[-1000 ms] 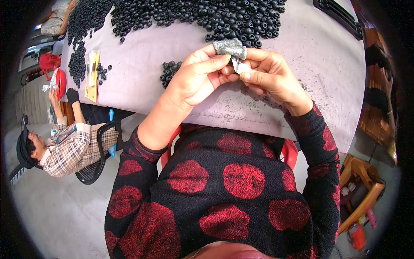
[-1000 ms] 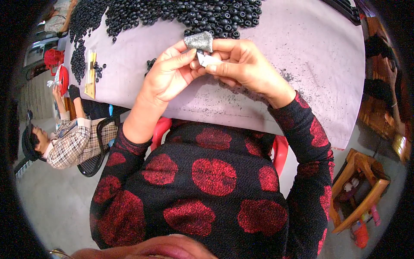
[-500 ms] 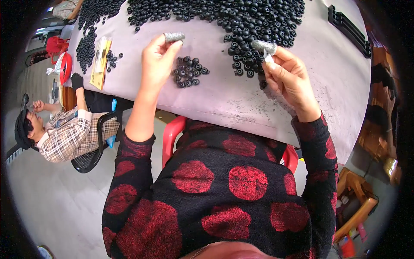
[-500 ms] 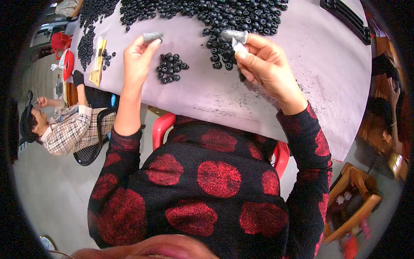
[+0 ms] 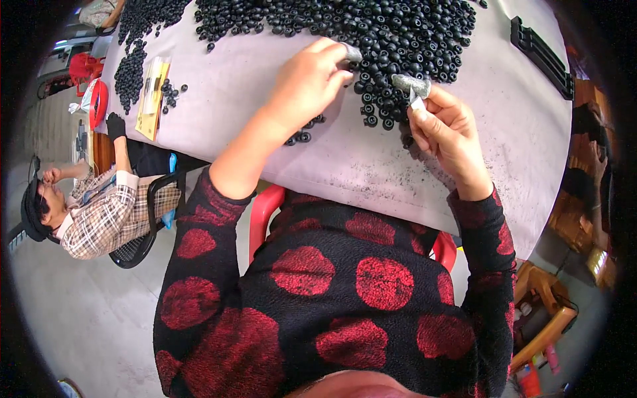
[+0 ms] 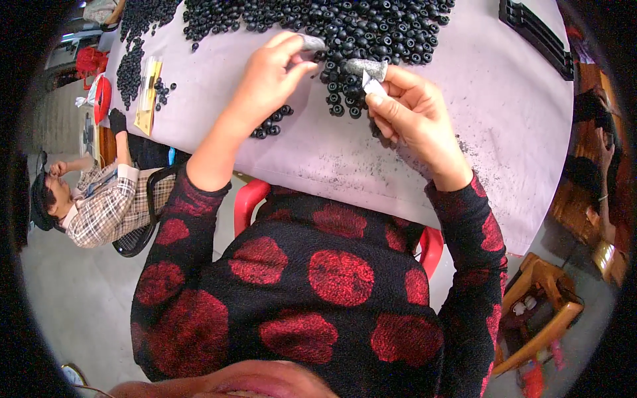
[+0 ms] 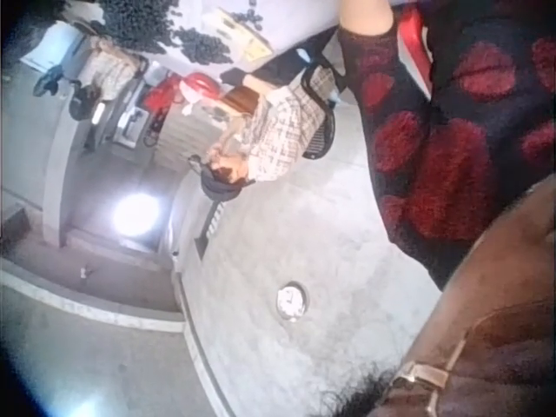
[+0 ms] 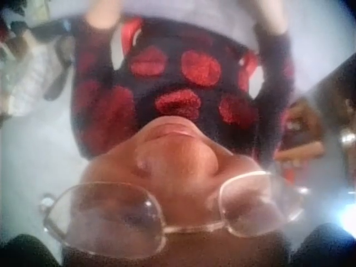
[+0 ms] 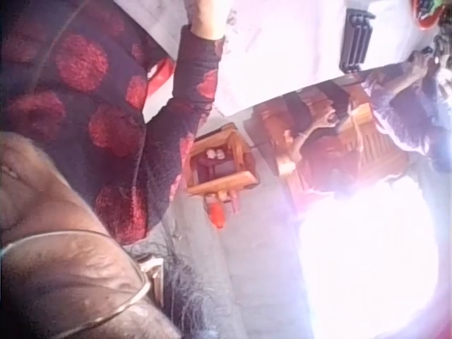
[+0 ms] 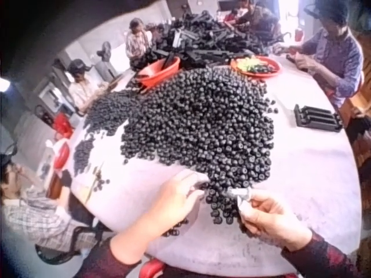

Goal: Sorting small black plastic or rubber rings on a table and checking for defects.

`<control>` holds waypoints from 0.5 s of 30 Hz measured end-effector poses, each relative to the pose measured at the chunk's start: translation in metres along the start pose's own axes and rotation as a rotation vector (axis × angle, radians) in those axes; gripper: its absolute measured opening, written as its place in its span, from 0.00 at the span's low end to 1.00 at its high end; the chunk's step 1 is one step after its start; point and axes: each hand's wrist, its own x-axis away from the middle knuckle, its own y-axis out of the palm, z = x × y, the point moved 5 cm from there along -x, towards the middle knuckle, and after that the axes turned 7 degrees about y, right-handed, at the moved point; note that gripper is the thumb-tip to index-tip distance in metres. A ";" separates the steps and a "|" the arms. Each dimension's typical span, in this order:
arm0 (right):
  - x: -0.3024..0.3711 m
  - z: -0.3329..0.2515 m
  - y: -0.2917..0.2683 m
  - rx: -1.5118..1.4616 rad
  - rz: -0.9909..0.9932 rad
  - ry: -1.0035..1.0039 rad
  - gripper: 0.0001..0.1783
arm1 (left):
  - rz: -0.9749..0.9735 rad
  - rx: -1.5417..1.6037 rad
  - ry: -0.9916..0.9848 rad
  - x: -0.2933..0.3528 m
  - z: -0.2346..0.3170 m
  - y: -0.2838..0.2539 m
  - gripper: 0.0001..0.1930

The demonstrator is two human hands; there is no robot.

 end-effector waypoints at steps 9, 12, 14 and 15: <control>-0.009 0.007 0.003 0.061 0.021 0.017 0.13 | -0.001 -0.095 0.145 -0.001 -0.013 0.009 0.07; -0.010 0.004 0.005 0.039 0.034 -0.010 0.11 | 0.047 -0.191 0.199 0.000 -0.011 0.009 0.06; -0.010 0.006 0.004 0.078 0.032 -0.009 0.11 | 0.023 -0.238 0.231 -0.001 -0.003 0.010 0.05; -0.009 0.007 0.004 0.079 0.030 -0.010 0.11 | 0.025 -0.239 0.231 -0.001 -0.003 0.010 0.05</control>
